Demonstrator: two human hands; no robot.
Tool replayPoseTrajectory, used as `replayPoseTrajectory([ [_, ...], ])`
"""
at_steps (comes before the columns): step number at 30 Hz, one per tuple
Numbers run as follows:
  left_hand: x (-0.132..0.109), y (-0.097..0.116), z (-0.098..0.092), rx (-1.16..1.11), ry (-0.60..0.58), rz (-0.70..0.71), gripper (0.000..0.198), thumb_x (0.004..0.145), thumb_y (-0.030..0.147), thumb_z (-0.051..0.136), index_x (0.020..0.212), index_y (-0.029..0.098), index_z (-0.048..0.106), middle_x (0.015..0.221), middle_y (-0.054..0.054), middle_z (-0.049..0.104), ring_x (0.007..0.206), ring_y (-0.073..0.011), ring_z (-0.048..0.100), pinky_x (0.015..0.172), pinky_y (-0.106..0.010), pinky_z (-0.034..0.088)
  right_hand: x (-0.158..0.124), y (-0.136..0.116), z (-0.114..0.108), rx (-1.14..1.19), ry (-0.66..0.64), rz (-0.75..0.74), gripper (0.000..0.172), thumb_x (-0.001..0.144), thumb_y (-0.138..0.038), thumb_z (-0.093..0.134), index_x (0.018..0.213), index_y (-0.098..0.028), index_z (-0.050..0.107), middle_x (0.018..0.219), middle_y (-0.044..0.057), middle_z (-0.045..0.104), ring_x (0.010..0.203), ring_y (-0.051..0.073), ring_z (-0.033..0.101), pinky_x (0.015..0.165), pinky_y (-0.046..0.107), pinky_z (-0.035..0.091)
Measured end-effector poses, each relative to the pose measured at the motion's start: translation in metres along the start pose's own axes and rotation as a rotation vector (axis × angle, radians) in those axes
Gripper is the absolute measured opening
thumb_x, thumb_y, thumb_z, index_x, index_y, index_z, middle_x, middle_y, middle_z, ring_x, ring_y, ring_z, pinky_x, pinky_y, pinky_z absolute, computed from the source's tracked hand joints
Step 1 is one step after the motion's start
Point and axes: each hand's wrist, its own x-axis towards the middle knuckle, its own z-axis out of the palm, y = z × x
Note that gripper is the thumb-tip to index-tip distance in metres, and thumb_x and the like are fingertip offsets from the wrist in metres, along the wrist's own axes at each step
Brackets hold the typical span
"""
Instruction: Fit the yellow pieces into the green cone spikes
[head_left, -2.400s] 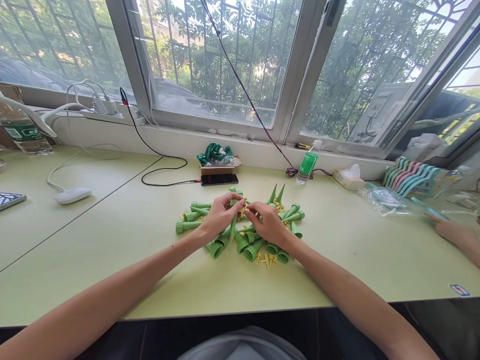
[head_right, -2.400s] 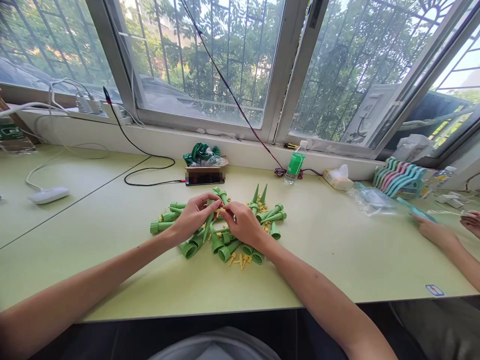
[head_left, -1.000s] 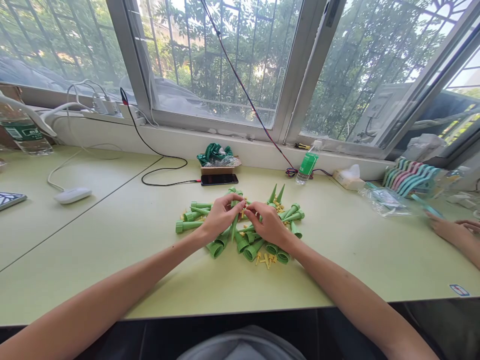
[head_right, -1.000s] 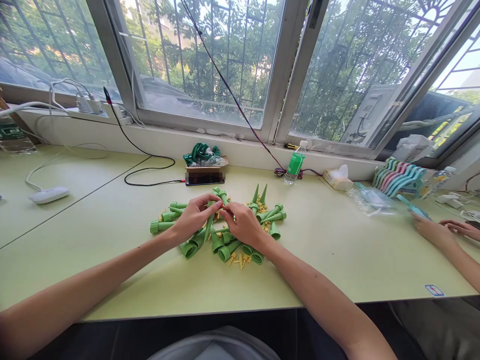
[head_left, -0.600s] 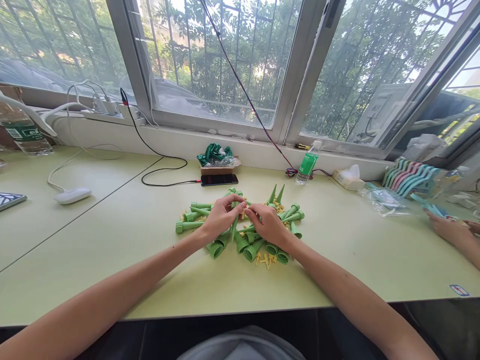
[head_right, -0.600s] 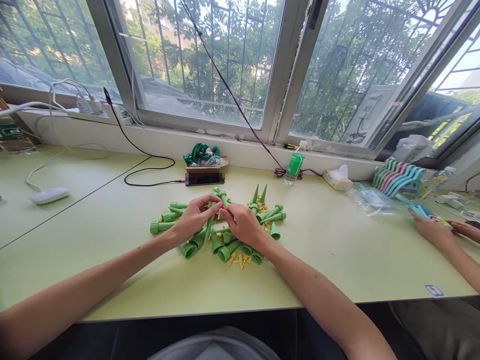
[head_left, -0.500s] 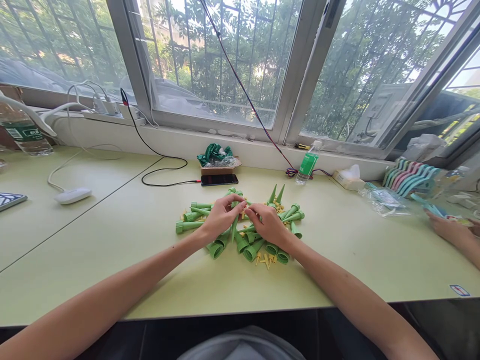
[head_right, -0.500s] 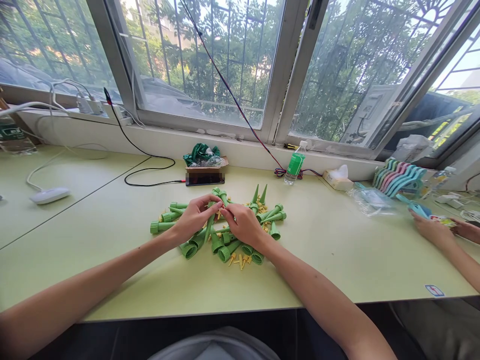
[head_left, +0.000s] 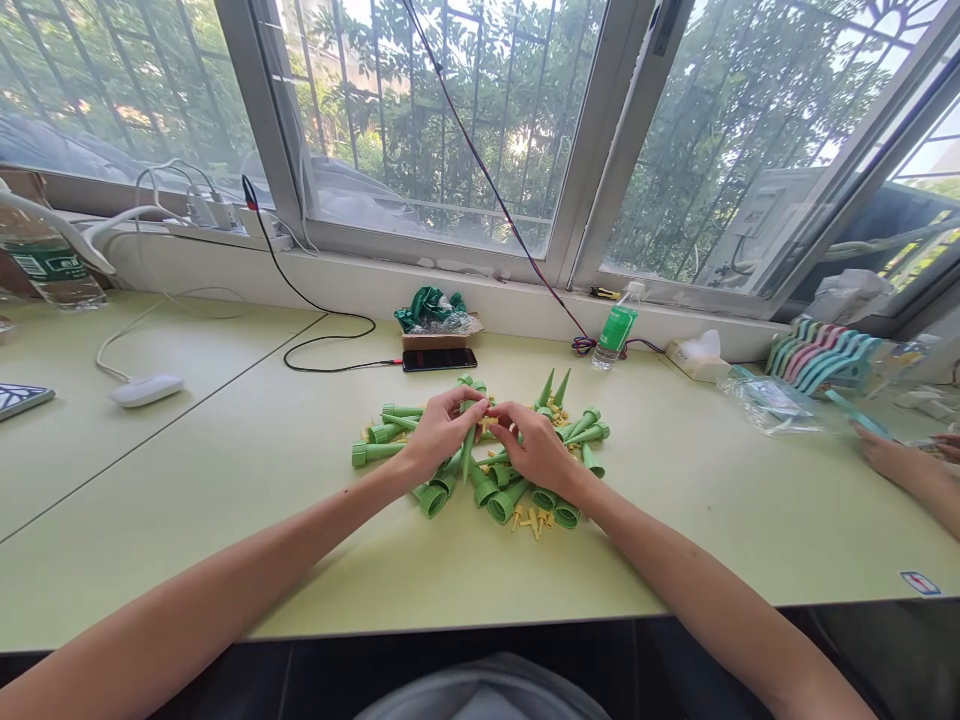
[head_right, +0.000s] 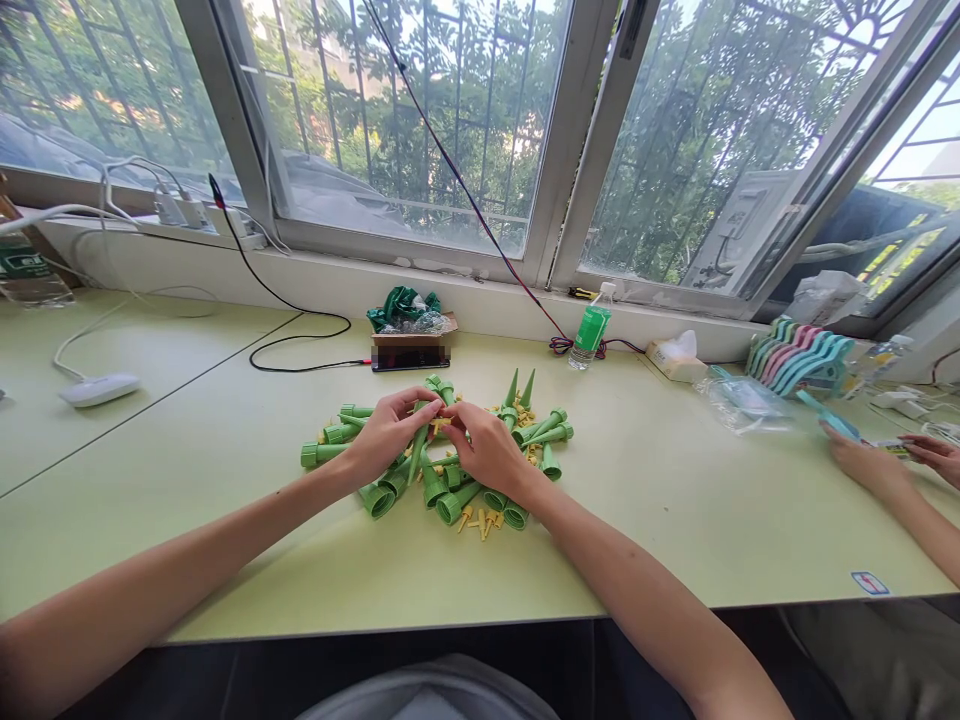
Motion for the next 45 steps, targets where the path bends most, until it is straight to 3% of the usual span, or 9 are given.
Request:
replayPoseTrajectory([
  [7, -0.0005, 0.0018, 0.0007, 0.026, -0.002, 0.017, 0.031, 0.082, 0.047, 0.065, 0.087, 0.016, 0.066, 0.079, -0.003, 0.065, 0.066, -0.0137, 0.055, 0.058, -0.024, 0.042, -0.0009, 0.0041, 0.0019, -0.039, -0.005, 0.008, 0.017, 0.099, -0.026, 0.046, 0.107, -0.019, 0.06, 0.091, 0.006, 0.067, 0.078, 0.017, 0.061, 0.074, 0.029, 0.046],
  [15, -0.0024, 0.0055, 0.0018, 0.081, -0.009, 0.032, 0.031, 0.081, 0.048, 0.064, 0.085, 0.017, 0.066, 0.064, 0.001, 0.056, 0.052, -0.0106, 0.043, 0.048, -0.024, 0.032, -0.0006, 0.006, 0.0027, -0.076, -0.013, 0.008, 0.024, 0.102, -0.031, 0.041, 0.09, -0.019, 0.058, 0.081, 0.004, 0.064, 0.072, 0.017, 0.057, 0.069, 0.028, 0.042],
  [19, -0.0019, 0.0047, 0.0024, 0.094, -0.018, 0.067, 0.028, 0.082, 0.046, 0.064, 0.084, 0.017, 0.065, 0.068, 0.001, 0.057, 0.053, -0.0099, 0.043, 0.048, -0.023, 0.032, -0.0008, 0.0052, 0.0021, -0.108, -0.02, 0.015, 0.03, 0.102, -0.031, 0.038, 0.077, -0.02, 0.052, 0.072, 0.002, 0.059, 0.066, 0.016, 0.053, 0.065, 0.028, 0.039],
  [24, -0.0012, 0.0023, 0.0022, 0.095, -0.026, 0.081, 0.027, 0.083, 0.044, 0.063, 0.086, 0.017, 0.065, 0.072, 0.0, 0.057, 0.057, -0.0102, 0.044, 0.051, -0.024, 0.034, 0.0, 0.0044, 0.0015, -0.127, -0.023, 0.021, 0.033, 0.103, -0.031, 0.037, 0.074, -0.021, 0.05, 0.07, 0.002, 0.057, 0.065, 0.015, 0.051, 0.065, 0.028, 0.038],
  [27, -0.0014, 0.0038, 0.0015, 0.09, -0.018, 0.068, 0.029, 0.083, 0.045, 0.064, 0.085, 0.017, 0.065, 0.069, 0.001, 0.056, 0.056, -0.0101, 0.043, 0.049, -0.023, 0.032, 0.0004, 0.0038, 0.001, -0.099, -0.019, 0.026, 0.029, 0.102, -0.031, 0.038, 0.08, -0.02, 0.054, 0.074, 0.002, 0.061, 0.067, 0.015, 0.053, 0.066, 0.027, 0.04],
  [33, -0.0006, 0.0038, -0.0007, 0.029, 0.011, 0.016, 0.029, 0.082, 0.045, 0.065, 0.086, 0.017, 0.065, 0.078, -0.003, 0.063, 0.063, -0.0125, 0.052, 0.054, -0.024, 0.039, 0.0, 0.0, -0.0005, -0.008, 0.003, 0.033, 0.016, 0.098, -0.027, 0.049, 0.11, -0.019, 0.057, 0.085, 0.003, 0.066, 0.074, 0.015, 0.06, 0.07, 0.027, 0.045],
  [45, 0.0009, -0.0012, -0.0004, -0.011, 0.006, -0.044, 0.031, 0.08, 0.048, 0.067, 0.088, 0.017, 0.065, 0.079, -0.003, 0.064, 0.067, -0.0137, 0.055, 0.058, -0.025, 0.043, -0.0003, 0.0051, 0.0019, -0.019, 0.006, -0.025, 0.015, 0.097, -0.02, 0.048, 0.108, -0.02, 0.058, 0.093, 0.005, 0.065, 0.081, 0.017, 0.06, 0.077, 0.03, 0.046],
])
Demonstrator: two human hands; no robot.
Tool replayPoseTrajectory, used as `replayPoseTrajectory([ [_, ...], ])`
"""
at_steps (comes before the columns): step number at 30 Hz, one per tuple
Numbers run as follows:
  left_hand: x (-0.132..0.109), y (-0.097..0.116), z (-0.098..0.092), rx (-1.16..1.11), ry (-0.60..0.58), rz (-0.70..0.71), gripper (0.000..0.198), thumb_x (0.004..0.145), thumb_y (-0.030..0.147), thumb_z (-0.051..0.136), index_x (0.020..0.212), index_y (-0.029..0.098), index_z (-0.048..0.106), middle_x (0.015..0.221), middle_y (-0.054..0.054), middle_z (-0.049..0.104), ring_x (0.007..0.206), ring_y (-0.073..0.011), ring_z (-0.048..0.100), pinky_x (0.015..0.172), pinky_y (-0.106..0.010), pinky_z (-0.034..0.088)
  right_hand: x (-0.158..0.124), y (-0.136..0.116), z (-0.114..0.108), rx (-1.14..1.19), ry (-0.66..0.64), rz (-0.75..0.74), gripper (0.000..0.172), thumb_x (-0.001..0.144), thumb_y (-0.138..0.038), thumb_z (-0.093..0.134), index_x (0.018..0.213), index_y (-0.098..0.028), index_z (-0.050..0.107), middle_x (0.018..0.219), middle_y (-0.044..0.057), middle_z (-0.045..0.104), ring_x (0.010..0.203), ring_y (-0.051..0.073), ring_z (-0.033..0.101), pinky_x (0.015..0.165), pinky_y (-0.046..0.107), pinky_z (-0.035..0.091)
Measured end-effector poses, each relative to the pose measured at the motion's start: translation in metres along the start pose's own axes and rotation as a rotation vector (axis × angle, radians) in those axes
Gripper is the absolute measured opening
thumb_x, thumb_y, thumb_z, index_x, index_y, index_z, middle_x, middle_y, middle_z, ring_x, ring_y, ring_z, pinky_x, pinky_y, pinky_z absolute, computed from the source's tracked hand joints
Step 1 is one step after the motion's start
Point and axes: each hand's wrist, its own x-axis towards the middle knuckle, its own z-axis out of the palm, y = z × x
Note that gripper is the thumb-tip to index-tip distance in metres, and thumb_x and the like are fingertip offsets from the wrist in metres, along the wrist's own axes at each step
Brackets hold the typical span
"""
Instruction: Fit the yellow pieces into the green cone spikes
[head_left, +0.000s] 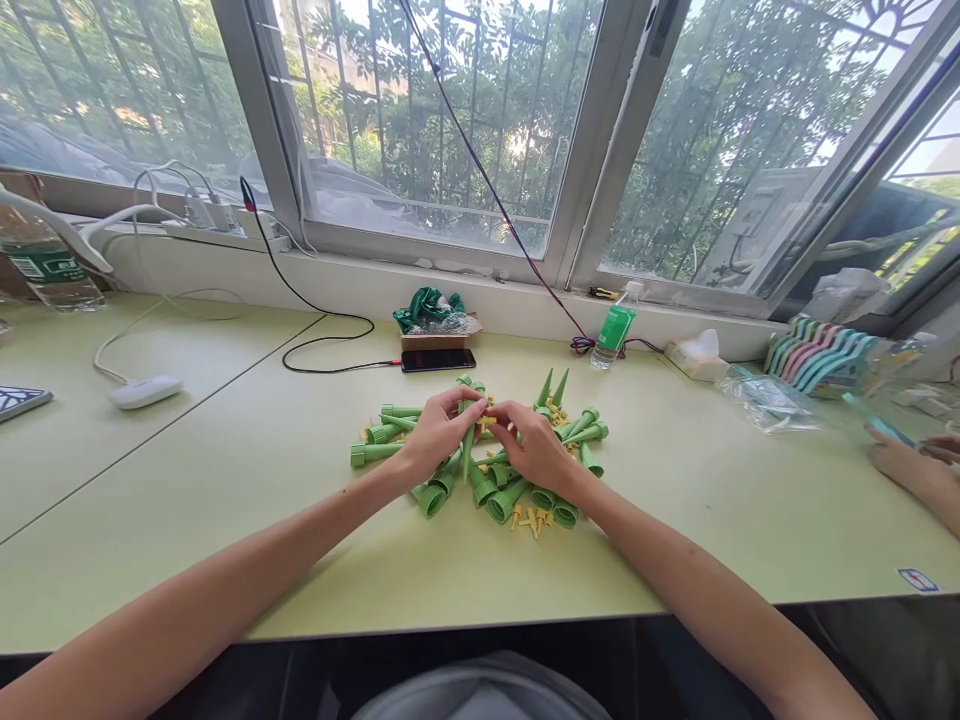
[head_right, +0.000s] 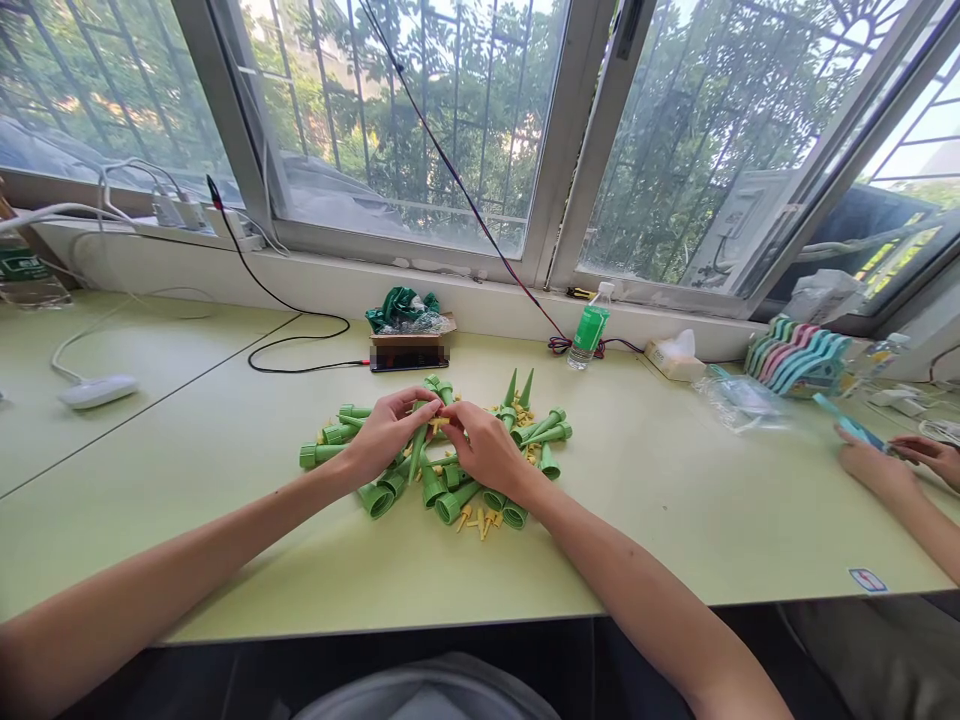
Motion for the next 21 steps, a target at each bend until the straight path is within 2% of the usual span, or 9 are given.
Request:
replayPoseTrajectory([
  [5, 0.0006, -0.0003, -0.0002, 0.03, 0.004, 0.041, 0.032, 0.081, 0.047, 0.066, 0.089, 0.016, 0.065, 0.081, -0.003, 0.064, 0.07, -0.014, 0.055, 0.062, -0.025, 0.043, -0.0002, 0.0009, 0.0011, -0.012, 0.002, 0.006, 0.014, 0.098, -0.023, 0.047, 0.107, -0.02, 0.058, 0.094, 0.006, 0.066, 0.081, 0.017, 0.06, 0.077, 0.03, 0.046],
  [9, -0.0004, 0.002, 0.0006, 0.068, 0.0, 0.08, 0.031, 0.082, 0.046, 0.065, 0.088, 0.015, 0.065, 0.078, -0.002, 0.062, 0.066, -0.0129, 0.052, 0.059, -0.024, 0.041, -0.0005, 0.0012, 0.002, -0.035, 0.0, 0.011, 0.015, 0.1, -0.027, 0.045, 0.103, -0.019, 0.058, 0.09, 0.005, 0.065, 0.077, 0.017, 0.059, 0.074, 0.029, 0.044],
  [14, -0.0015, 0.002, 0.0018, 0.154, 0.0, 0.163, 0.03, 0.085, 0.045, 0.061, 0.087, 0.016, 0.065, 0.075, -0.001, 0.059, 0.055, -0.0096, 0.043, 0.049, -0.023, 0.033, -0.0007, 0.0014, 0.0023, -0.054, -0.002, 0.017, 0.018, 0.101, -0.029, 0.043, 0.096, -0.019, 0.057, 0.085, 0.005, 0.064, 0.074, 0.017, 0.057, 0.07, 0.028, 0.042],
  [21, -0.0028, -0.0019, 0.0012, 0.262, -0.011, 0.25, 0.026, 0.089, 0.042, 0.058, 0.091, 0.016, 0.063, 0.068, 0.002, 0.054, 0.052, -0.0087, 0.039, 0.048, -0.023, 0.031, 0.0009, 0.0007, 0.0018, -0.084, -0.015, 0.015, 0.025, 0.102, -0.028, 0.038, 0.08, -0.02, 0.048, 0.072, 0.001, 0.055, 0.064, 0.015, 0.048, 0.064, 0.027, 0.037],
])
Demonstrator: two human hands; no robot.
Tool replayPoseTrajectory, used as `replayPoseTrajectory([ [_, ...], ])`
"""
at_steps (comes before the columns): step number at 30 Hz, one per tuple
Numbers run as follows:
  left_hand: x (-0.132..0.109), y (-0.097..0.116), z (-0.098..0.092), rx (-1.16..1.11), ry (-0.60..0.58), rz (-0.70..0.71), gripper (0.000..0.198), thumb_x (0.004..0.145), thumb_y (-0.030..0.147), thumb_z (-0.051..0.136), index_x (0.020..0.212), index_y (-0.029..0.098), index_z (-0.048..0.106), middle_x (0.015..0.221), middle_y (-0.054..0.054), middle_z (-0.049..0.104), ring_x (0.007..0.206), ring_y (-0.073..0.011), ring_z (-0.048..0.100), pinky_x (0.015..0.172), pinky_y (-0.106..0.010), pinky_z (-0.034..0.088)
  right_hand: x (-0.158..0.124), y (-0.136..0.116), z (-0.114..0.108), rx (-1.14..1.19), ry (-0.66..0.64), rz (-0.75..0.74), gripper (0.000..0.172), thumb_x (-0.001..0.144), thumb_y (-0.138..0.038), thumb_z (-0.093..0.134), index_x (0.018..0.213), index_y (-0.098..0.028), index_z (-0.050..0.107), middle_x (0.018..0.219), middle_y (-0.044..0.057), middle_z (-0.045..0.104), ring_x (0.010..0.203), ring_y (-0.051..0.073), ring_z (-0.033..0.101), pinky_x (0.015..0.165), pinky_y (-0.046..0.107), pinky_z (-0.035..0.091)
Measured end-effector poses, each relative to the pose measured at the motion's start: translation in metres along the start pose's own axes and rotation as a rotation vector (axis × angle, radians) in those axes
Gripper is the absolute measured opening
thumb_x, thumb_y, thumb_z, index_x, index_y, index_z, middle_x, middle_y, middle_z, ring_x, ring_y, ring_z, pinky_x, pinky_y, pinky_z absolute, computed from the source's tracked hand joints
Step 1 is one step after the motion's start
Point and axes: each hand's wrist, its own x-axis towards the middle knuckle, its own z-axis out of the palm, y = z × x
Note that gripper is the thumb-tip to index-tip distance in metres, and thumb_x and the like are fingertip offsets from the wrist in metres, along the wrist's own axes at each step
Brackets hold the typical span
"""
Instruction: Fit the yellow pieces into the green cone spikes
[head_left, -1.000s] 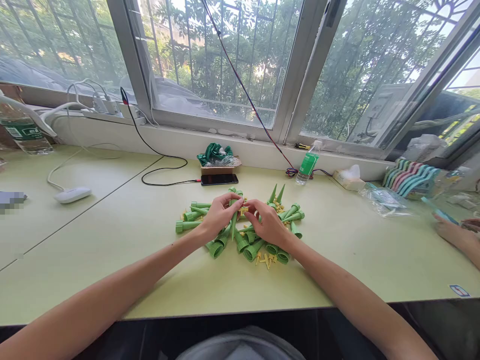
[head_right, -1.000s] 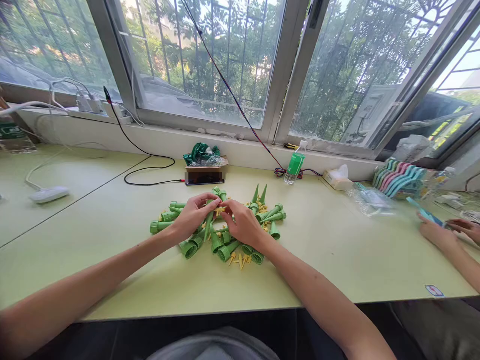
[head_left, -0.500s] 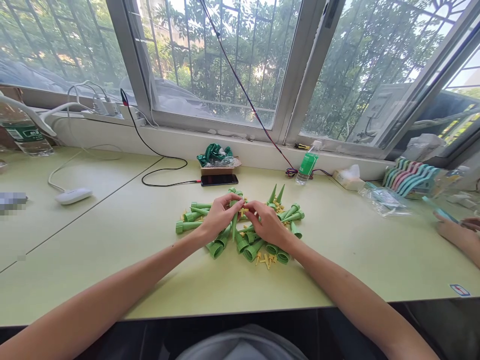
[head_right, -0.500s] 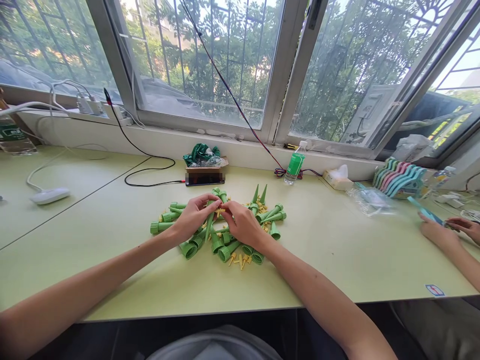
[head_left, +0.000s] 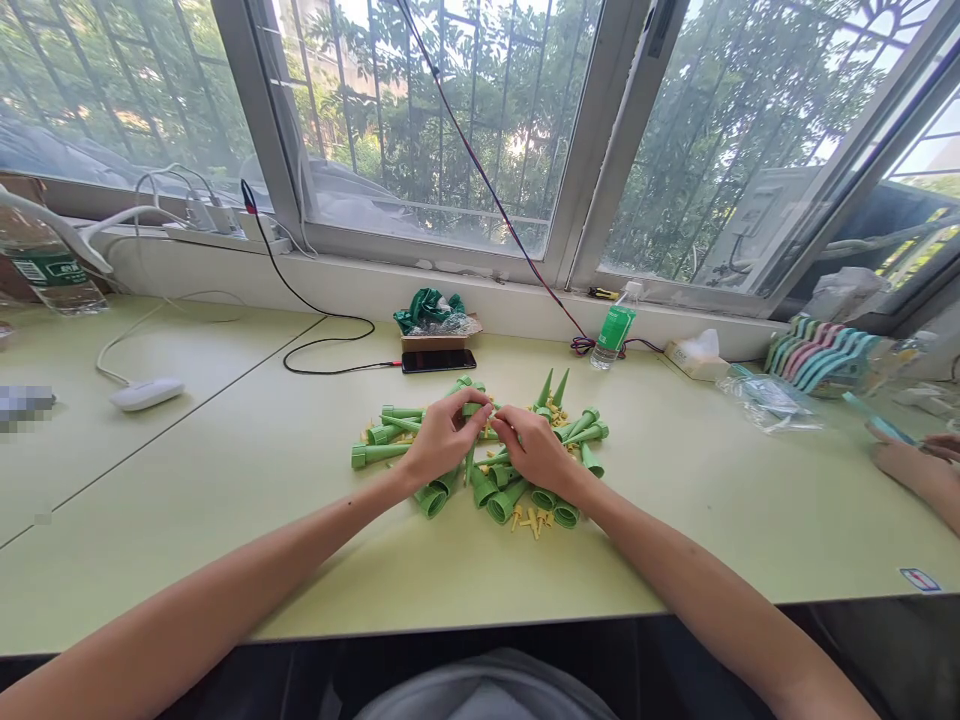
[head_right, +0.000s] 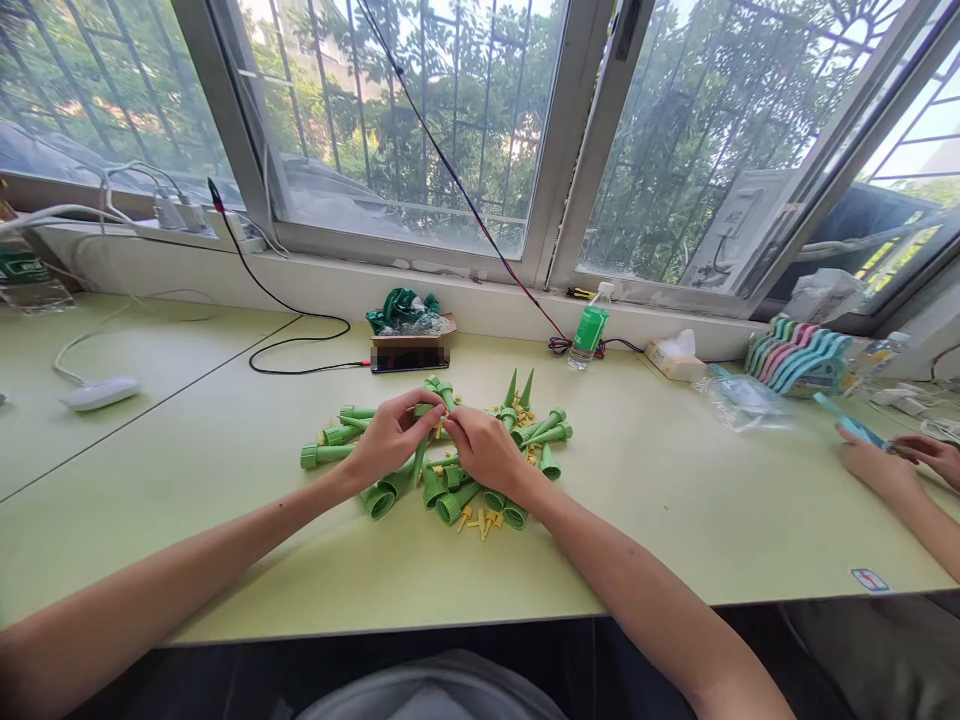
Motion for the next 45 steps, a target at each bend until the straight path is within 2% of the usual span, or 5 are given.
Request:
replayPoseTrajectory([
  [9, -0.0012, -0.0001, 0.0011, 0.013, 0.012, 0.009, 0.025, 0.089, 0.041, 0.058, 0.091, 0.017, 0.064, 0.073, 0.0, 0.058, 0.056, -0.01, 0.044, 0.052, -0.023, 0.035, -0.0003, 0.0018, 0.0013, -0.024, 0.006, 0.006, 0.029, 0.102, -0.029, 0.036, 0.075, -0.021, 0.046, 0.069, 0.001, 0.053, 0.062, 0.015, 0.046, 0.062, 0.027, 0.035],
  [16, 0.0006, 0.0061, -0.0007, -0.162, 0.03, -0.13, 0.029, 0.084, 0.045, 0.063, 0.087, 0.016, 0.065, 0.076, -0.001, 0.061, 0.06, -0.011, 0.047, 0.053, -0.023, 0.037, -0.0001, -0.0041, -0.0026, 0.1, 0.019, 0.006, 0.014, 0.099, -0.027, 0.047, 0.102, -0.02, 0.057, 0.088, 0.004, 0.065, 0.076, 0.016, 0.059, 0.073, 0.028, 0.045],
  [21, 0.0006, 0.0069, -0.0013, -0.233, 0.018, -0.176, 0.031, 0.082, 0.047, 0.065, 0.086, 0.016, 0.066, 0.078, -0.002, 0.063, 0.066, -0.0134, 0.054, 0.06, -0.024, 0.043, -0.0004, -0.0048, -0.003, 0.092, 0.017, -0.011, 0.012, 0.098, -0.024, 0.049, 0.103, -0.02, 0.058, 0.09, 0.005, 0.065, 0.08, 0.016, 0.06, 0.077, 0.029, 0.046],
  [29, 0.0009, 0.0057, 0.0009, -0.136, 0.032, -0.11, 0.028, 0.083, 0.044, 0.062, 0.084, 0.016, 0.064, 0.073, -0.001, 0.058, 0.055, -0.0101, 0.045, 0.049, -0.023, 0.035, -0.0018, -0.0001, 0.0002, 0.081, 0.017, 0.006, 0.013, 0.098, -0.025, 0.048, 0.103, -0.019, 0.058, 0.093, 0.006, 0.066, 0.081, 0.017, 0.06, 0.076, 0.029, 0.046],
  [45, -0.0029, 0.002, 0.002, 0.04, 0.013, 0.013, 0.029, 0.089, 0.044, 0.056, 0.09, 0.017, 0.064, 0.072, 0.0, 0.058, 0.055, -0.0098, 0.041, 0.051, -0.023, 0.033, -0.001, -0.0007, -0.0003, 0.008, -0.01, 0.007, 0.025, 0.102, -0.029, 0.037, 0.082, -0.021, 0.05, 0.073, 0.002, 0.056, 0.064, 0.015, 0.048, 0.063, 0.027, 0.038],
])
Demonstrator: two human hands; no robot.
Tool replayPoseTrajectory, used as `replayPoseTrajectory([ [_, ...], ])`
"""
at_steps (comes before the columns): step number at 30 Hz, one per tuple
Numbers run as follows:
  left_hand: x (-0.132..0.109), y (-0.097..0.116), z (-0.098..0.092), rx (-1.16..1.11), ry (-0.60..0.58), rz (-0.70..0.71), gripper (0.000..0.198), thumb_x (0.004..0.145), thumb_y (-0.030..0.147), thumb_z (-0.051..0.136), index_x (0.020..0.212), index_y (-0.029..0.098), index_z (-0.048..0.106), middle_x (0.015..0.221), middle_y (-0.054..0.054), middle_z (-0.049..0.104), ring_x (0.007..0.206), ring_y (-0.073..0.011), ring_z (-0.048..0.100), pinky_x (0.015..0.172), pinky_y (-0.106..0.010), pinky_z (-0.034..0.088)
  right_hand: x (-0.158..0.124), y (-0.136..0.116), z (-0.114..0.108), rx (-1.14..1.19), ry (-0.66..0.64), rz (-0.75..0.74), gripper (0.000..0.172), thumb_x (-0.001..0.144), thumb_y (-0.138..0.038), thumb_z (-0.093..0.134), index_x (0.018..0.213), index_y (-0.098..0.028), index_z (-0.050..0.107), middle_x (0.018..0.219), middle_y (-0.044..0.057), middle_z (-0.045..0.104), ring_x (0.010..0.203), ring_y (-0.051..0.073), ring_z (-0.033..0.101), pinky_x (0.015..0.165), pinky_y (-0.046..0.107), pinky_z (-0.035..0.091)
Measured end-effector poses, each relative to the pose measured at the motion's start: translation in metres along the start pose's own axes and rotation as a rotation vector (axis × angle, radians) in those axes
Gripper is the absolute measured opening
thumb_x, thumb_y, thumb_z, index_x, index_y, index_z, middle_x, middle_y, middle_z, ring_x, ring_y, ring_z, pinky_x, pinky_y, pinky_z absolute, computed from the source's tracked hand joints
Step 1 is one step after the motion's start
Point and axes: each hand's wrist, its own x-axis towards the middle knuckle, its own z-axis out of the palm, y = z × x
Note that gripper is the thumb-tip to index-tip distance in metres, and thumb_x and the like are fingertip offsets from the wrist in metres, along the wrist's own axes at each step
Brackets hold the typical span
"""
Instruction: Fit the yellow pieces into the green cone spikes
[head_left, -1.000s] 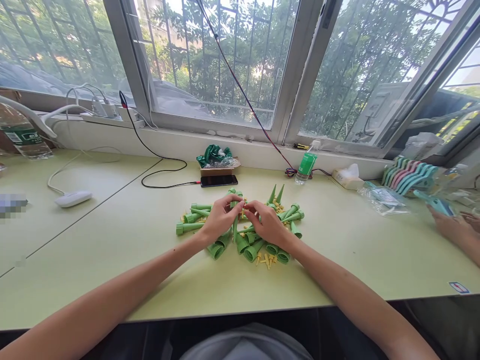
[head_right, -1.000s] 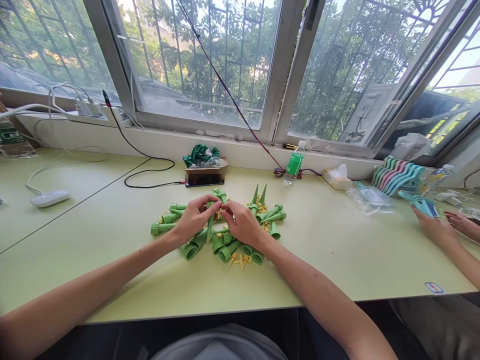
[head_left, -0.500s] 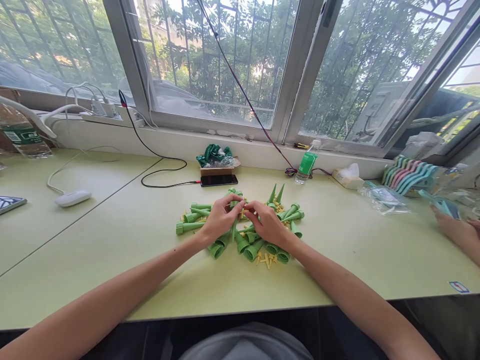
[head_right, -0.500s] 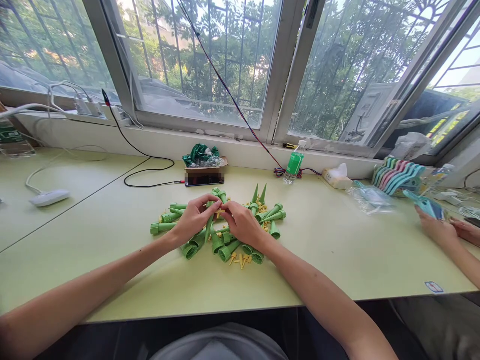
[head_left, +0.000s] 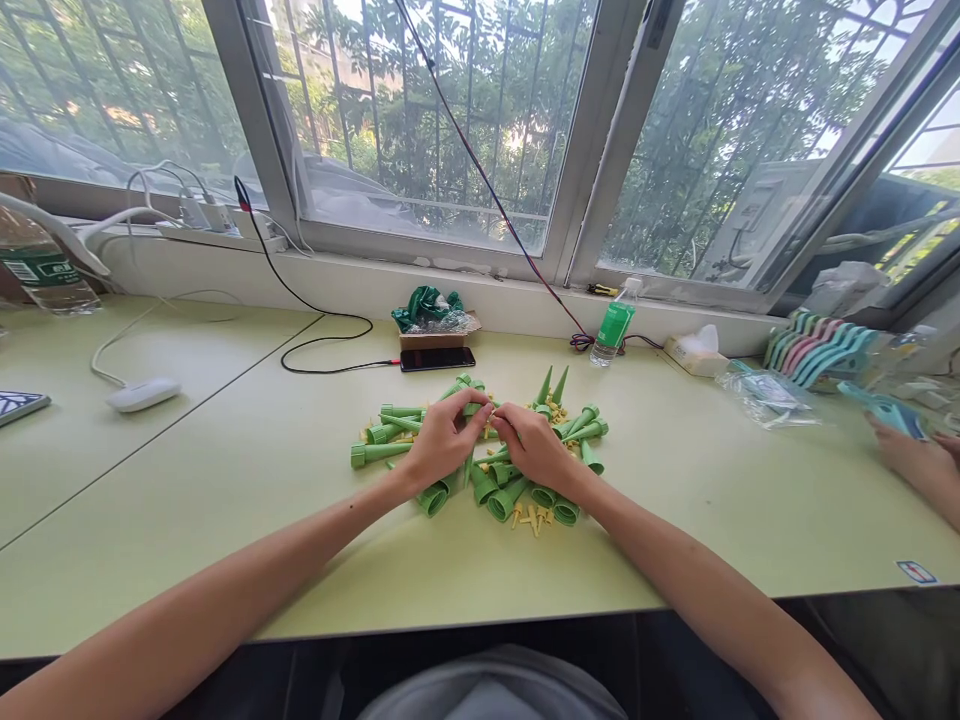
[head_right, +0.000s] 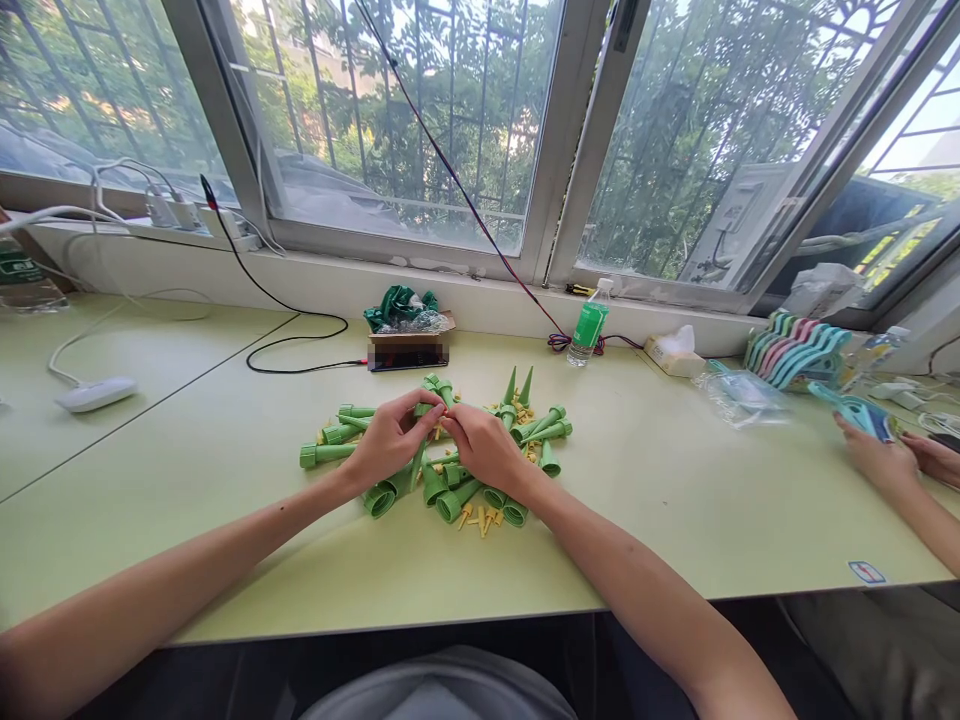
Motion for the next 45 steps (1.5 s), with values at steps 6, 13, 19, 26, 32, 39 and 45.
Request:
replayPoseTrajectory([
  [6, 0.0022, 0.0009, 0.0003, -0.073, 0.023, -0.052, 0.029, 0.087, 0.045, 0.059, 0.087, 0.017, 0.064, 0.069, 0.001, 0.057, 0.052, -0.0095, 0.041, 0.049, -0.023, 0.033, 0.0007, -0.0017, -0.0019, 0.047, 0.024, 0.006, 0.024, 0.102, -0.031, 0.039, 0.085, -0.02, 0.053, 0.077, 0.003, 0.06, 0.068, 0.015, 0.054, 0.066, 0.028, 0.041],
  [13, 0.005, 0.004, -0.0015, -0.266, 0.071, -0.203, 0.029, 0.082, 0.044, 0.065, 0.085, 0.015, 0.064, 0.077, -0.002, 0.063, 0.061, -0.0117, 0.053, 0.056, -0.023, 0.043, -0.0001, -0.0017, -0.0015, 0.082, 0.052, -0.009, 0.011, 0.096, -0.025, 0.051, 0.105, -0.02, 0.056, 0.091, 0.005, 0.064, 0.079, 0.017, 0.06, 0.075, 0.029, 0.047],
  [19, 0.0034, 0.007, -0.0022, -0.22, 0.059, -0.201, 0.029, 0.083, 0.045, 0.062, 0.081, 0.016, 0.063, 0.066, 0.0, 0.059, 0.055, -0.0115, 0.051, 0.052, -0.023, 0.04, -0.0003, 0.0016, 0.0002, 0.079, 0.057, -0.025, 0.01, 0.097, -0.026, 0.051, 0.101, -0.021, 0.057, 0.093, 0.005, 0.063, 0.08, 0.017, 0.06, 0.076, 0.03, 0.048],
  [26, 0.0027, 0.0026, -0.0008, -0.138, 0.044, -0.132, 0.029, 0.086, 0.045, 0.059, 0.082, 0.017, 0.061, 0.059, 0.002, 0.055, 0.05, -0.0107, 0.047, 0.047, -0.023, 0.036, -0.001, 0.0045, 0.0021, 0.079, 0.047, -0.017, 0.009, 0.097, -0.026, 0.05, 0.097, -0.021, 0.057, 0.092, 0.005, 0.064, 0.081, 0.017, 0.059, 0.076, 0.029, 0.047],
  [32, 0.0021, -0.0017, -0.0002, -0.019, 0.053, -0.083, 0.029, 0.087, 0.046, 0.056, 0.084, 0.018, 0.061, 0.058, 0.003, 0.052, 0.047, -0.0098, 0.042, 0.046, -0.022, 0.033, -0.0014, 0.0048, 0.0015, 0.077, 0.042, -0.03, 0.009, 0.098, -0.025, 0.049, 0.096, -0.02, 0.056, 0.09, 0.004, 0.063, 0.08, 0.016, 0.058, 0.075, 0.029, 0.045],
  [39, 0.0004, -0.0019, -0.0003, 0.045, 0.055, -0.046, 0.03, 0.09, 0.046, 0.054, 0.087, 0.018, 0.061, 0.057, 0.004, 0.049, 0.047, -0.0091, 0.039, 0.047, -0.022, 0.031, -0.0012, 0.0051, 0.0008, 0.05, 0.026, -0.032, 0.012, 0.099, -0.026, 0.046, 0.095, -0.02, 0.055, 0.086, 0.004, 0.061, 0.077, 0.016, 0.056, 0.073, 0.027, 0.043],
  [45, 0.0002, -0.0011, -0.0008, 0.072, 0.051, -0.016, 0.028, 0.091, 0.043, 0.053, 0.086, 0.017, 0.061, 0.058, 0.005, 0.049, 0.048, -0.0083, 0.038, 0.048, -0.021, 0.032, -0.0012, 0.0042, 0.0006, 0.066, 0.015, -0.031, 0.012, 0.099, -0.026, 0.046, 0.094, -0.02, 0.055, 0.085, 0.004, 0.06, 0.075, 0.016, 0.055, 0.072, 0.027, 0.043],
])
